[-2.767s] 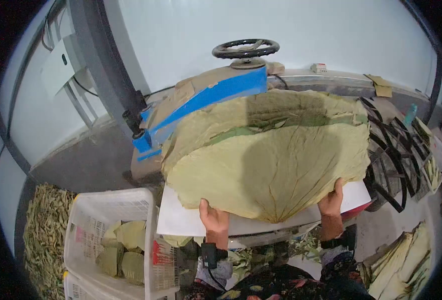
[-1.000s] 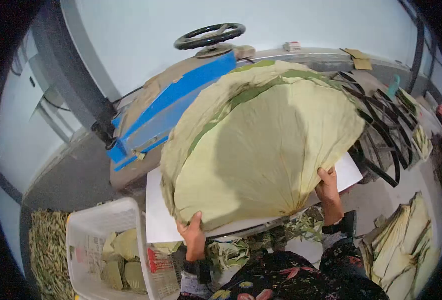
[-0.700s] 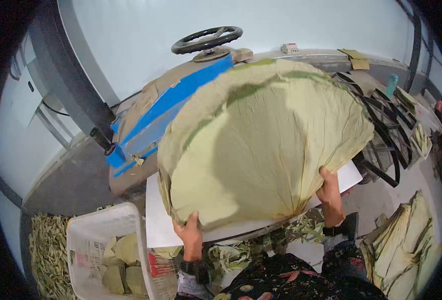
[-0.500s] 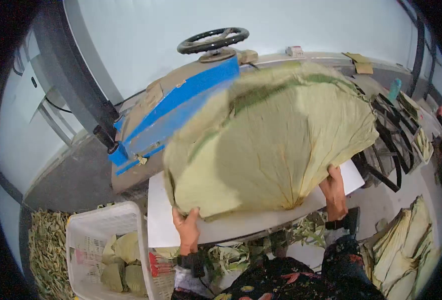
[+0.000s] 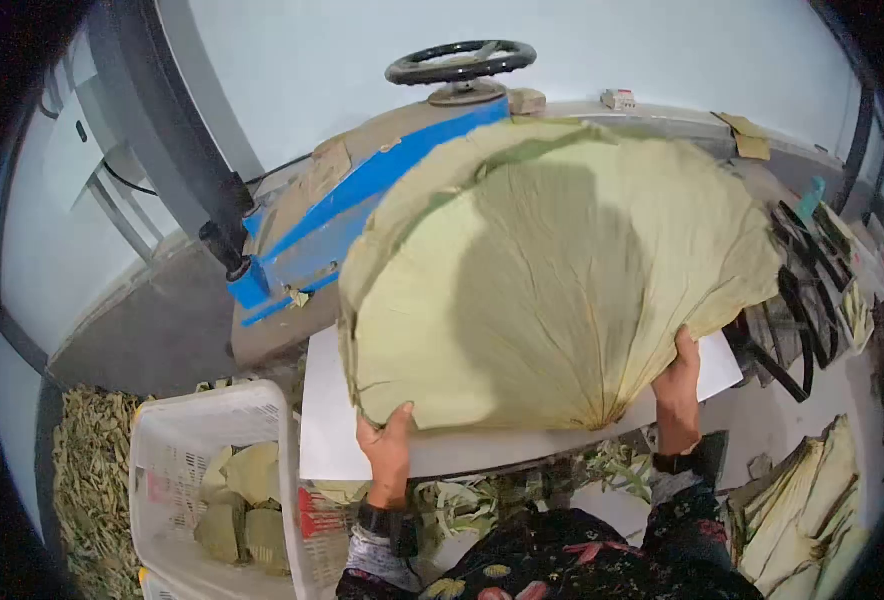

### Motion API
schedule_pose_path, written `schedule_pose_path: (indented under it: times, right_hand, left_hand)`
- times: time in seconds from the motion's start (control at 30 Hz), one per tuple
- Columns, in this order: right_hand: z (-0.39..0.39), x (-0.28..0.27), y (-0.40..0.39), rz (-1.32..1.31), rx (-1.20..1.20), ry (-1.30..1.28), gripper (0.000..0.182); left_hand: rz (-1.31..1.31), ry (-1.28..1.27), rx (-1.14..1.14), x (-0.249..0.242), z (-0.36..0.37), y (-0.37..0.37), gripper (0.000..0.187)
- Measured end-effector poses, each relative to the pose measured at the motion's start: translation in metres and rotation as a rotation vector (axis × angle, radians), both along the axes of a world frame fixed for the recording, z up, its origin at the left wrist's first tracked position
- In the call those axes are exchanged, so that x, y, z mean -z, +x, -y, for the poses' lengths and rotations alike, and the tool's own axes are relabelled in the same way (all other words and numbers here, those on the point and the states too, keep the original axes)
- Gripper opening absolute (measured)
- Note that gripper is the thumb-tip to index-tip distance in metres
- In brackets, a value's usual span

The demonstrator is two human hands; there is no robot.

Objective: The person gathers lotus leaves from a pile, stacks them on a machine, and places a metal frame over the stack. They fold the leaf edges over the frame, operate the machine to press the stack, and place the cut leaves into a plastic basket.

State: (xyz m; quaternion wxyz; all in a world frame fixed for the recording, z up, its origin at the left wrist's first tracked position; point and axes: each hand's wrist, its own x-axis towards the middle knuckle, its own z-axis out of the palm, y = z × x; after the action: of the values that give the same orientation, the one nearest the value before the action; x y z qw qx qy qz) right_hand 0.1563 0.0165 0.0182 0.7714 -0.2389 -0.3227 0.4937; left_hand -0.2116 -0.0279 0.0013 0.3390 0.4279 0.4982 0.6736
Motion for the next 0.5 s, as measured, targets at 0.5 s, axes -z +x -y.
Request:
schedule_pose_path:
  times: [0.5]
  right_hand:
    - [0.031, -0.023, -0.001, 0.156, -0.07, -0.202, 0.064]
  left_hand:
    - [0.195, -0.069, 0.215, -0.054, 0.007, -0.043, 0.044]
